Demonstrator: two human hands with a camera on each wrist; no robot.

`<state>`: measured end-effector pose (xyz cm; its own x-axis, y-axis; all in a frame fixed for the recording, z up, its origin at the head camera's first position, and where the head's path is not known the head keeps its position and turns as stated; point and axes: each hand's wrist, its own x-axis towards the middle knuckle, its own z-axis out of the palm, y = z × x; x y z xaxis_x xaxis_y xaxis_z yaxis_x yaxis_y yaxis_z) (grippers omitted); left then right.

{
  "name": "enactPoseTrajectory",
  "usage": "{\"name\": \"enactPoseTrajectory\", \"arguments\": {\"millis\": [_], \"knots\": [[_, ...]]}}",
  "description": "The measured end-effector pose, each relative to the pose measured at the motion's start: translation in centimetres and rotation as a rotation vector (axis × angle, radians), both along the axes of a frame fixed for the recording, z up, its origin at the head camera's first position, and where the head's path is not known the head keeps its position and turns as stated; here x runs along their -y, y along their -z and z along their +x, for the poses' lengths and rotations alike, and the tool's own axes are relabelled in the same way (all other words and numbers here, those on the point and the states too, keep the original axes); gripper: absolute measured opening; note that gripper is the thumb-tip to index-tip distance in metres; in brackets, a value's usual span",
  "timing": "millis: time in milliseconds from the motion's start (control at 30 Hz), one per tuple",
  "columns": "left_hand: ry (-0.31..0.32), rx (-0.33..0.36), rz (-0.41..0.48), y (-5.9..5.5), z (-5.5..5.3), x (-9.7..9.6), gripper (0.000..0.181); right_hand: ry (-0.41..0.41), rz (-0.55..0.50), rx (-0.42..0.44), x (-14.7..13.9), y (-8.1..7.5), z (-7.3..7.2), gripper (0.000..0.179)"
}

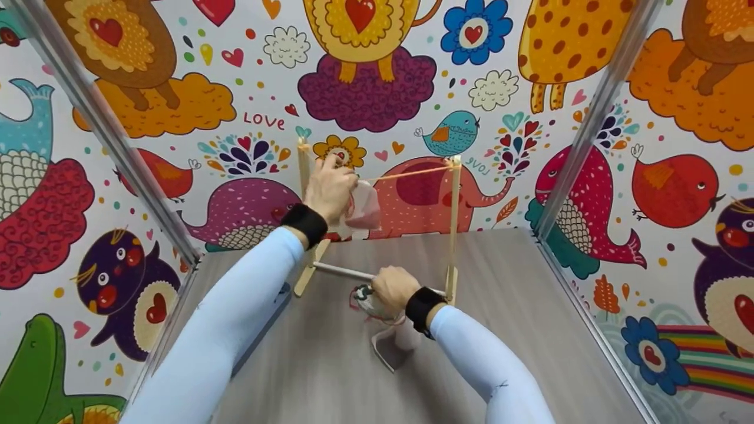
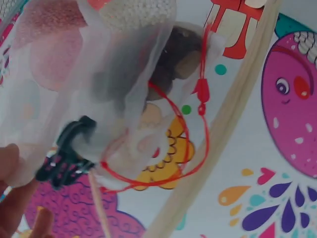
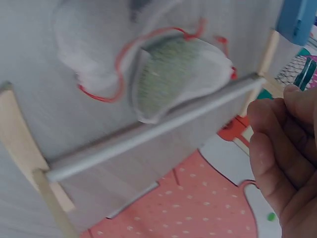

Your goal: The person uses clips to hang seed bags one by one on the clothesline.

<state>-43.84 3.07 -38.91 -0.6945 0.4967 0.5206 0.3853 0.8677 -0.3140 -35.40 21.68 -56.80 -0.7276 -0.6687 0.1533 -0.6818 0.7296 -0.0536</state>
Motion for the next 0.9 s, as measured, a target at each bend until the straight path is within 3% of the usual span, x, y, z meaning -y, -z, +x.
{"name": "enactPoseTrajectory", "arguments": {"millis": [100,233,333,533,633,767,900], "knots": [[-0.009,0.031,0.046,-0.1,-1.0,0.4,0.027,-0.004,-0.023,-0.020,0.6,-1.8,-0.7,0.016],[0.055,0.088,0.095,0.5,-1.7,1.1,0.025,-0.017,-0.038,-0.114,1.4,-5.3,-2.2,0.024],[0.091,0.138,0.117,0.9,-2.1,1.5,0.022,-0.008,-0.013,-0.205,1.9,-9.1,-3.3,0.023],[0.063,0.212,0.133,0.7,-1.9,1.4,0.023,0.128,0.099,-0.252,1.9,-18.4,-4.2,0.024],[0.061,0.221,0.140,0.4,-1.8,1.3,0.022,0.195,0.158,-0.263,1.8,-21.8,-4.5,0.018],[0.077,0.213,0.160,0.4,-1.7,1.4,0.022,0.267,0.261,-0.282,2.0,-23.8,-5.2,0.011],[0.078,0.206,0.178,0.5,-1.6,1.7,0.023,0.253,0.336,-0.275,2.9,-23.7,-6.3,0.010]]}}
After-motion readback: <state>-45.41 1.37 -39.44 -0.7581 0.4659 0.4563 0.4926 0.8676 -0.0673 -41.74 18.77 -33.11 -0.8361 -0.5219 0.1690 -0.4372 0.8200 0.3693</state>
